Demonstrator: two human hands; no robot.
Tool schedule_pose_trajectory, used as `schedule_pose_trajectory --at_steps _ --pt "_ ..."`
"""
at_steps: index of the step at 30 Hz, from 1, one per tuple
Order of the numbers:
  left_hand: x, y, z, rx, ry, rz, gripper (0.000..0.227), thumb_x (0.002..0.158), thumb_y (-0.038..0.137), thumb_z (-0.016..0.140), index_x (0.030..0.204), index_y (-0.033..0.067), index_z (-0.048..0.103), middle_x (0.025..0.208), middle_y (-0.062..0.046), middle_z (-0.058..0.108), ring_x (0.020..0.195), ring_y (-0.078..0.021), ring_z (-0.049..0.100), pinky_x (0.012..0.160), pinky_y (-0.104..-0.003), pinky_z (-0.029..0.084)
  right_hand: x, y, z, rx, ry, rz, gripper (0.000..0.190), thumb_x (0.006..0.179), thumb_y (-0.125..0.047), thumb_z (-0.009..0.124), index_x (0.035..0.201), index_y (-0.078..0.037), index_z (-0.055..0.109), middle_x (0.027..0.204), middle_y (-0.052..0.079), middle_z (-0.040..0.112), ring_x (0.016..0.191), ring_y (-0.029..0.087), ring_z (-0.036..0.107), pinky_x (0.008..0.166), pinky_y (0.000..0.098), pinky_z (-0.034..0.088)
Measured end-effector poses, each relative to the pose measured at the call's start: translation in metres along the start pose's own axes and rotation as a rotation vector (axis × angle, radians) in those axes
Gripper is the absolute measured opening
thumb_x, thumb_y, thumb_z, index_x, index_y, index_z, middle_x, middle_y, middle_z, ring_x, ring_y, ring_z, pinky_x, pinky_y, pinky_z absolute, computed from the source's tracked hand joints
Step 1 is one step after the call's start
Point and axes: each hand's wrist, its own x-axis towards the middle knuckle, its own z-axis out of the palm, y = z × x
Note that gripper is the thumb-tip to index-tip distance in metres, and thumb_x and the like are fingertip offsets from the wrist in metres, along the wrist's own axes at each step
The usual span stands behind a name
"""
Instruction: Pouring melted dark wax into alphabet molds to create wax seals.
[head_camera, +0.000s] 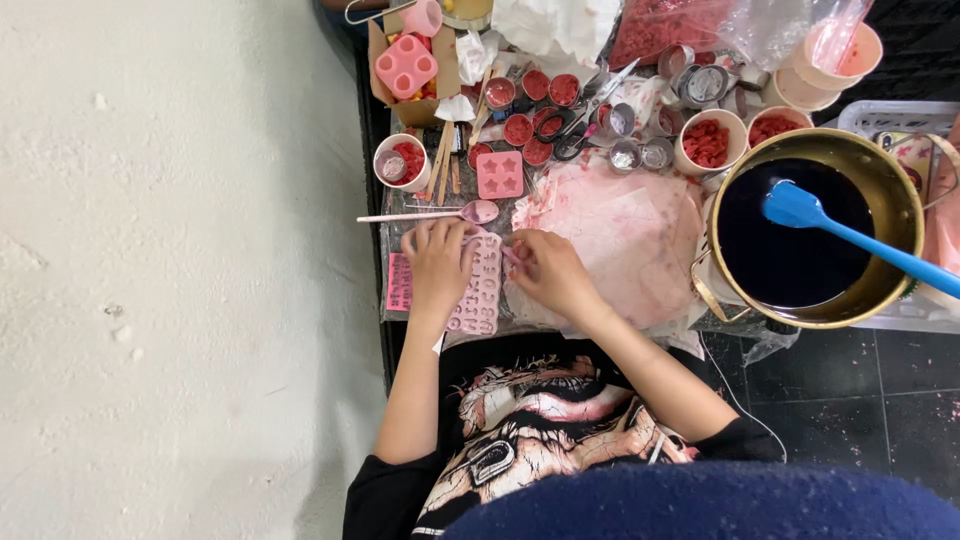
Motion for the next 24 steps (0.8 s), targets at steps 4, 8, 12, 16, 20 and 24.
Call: schedule_pose_trajectory --at_steps 4,8,12,16,20,24 --pt "-0.002 0.010 0.001 0.052 0.073 -0.056 0.019 0.094 0.023 0.072 0.111 0.0163 0.069 0.114 0.000 0.064 0.117 -0.0238 0.052 0.106 -0.049 0.030 -0.001 -0.001 0.003 0.131 -0.001 0.227 0.043 0.075 -0.002 0.077 0.116 -0.005 0.062 0.081 0.007 0.066 0.068 0.021 0.063 0.065 0.0332 0.053" --pt "-0.005 0.011 0.006 0.093 0.119 -0.065 0.020 0.094 0.023 0.069 0.113 0.0150 0.067 0.115 -0.001 0.063 0.119 -0.0234 0.052 0.106 -0.050 0.029 -0.009 0.010 0.006 0.242 0.108 0.324 0.034 0.085 -0.002 0.074 0.117 -0.004 0.062 0.079 0.003 0.062 0.064 0.010 0.057 0.059 0.0241 0.049" --pt "-0.009 0.010 0.012 0.049 0.136 -0.068 0.021 0.097 0.020 0.067 0.117 0.0154 0.066 0.119 -0.001 0.063 0.123 -0.0231 0.052 0.108 -0.049 0.030 -0.014 0.019 0.010 0.319 0.192 0.371 0.018 0.090 -0.001 0.073 0.107 -0.004 0.066 0.079 0.000 0.064 0.066 0.007 0.056 0.058 0.0220 0.046" --pt "-0.009 0.010 0.016 0.049 0.163 -0.070 0.026 0.097 0.020 0.066 0.123 0.0133 0.065 0.120 -0.001 0.063 0.122 -0.0229 0.053 0.107 -0.049 0.029 -0.017 0.032 0.014 0.414 0.213 0.373 0.015 0.093 -0.001 0.071 0.104 -0.005 0.062 0.086 -0.002 0.068 0.071 0.006 0.066 0.063 0.0200 0.057" --pt "-0.008 0.010 0.024 0.031 0.123 -0.045 0.021 0.098 0.021 0.066 0.119 0.0184 0.068 0.119 0.000 0.063 0.121 -0.0216 0.054 0.109 -0.049 0.029 -0.019 0.041 0.019 0.717 0.470 0.330 0.015 0.100 0.006 0.060 0.110 -0.004 0.054 0.101 0.004 0.063 0.091 0.011 0.066 0.079 0.0261 0.059" --pt "0.000 0.032 0.008 -0.045 0.041 0.003 0.023 0.094 0.026 0.073 0.116 0.0192 0.072 0.117 0.001 0.064 0.119 -0.0219 0.054 0.109 -0.051 0.027 -0.022 0.045 0.021 0.900 0.644 0.261 0.018 0.105 0.005 0.055 0.116 -0.007 0.046 0.113 0.004 0.055 0.097 0.013 0.062 0.090 0.0331 0.063"
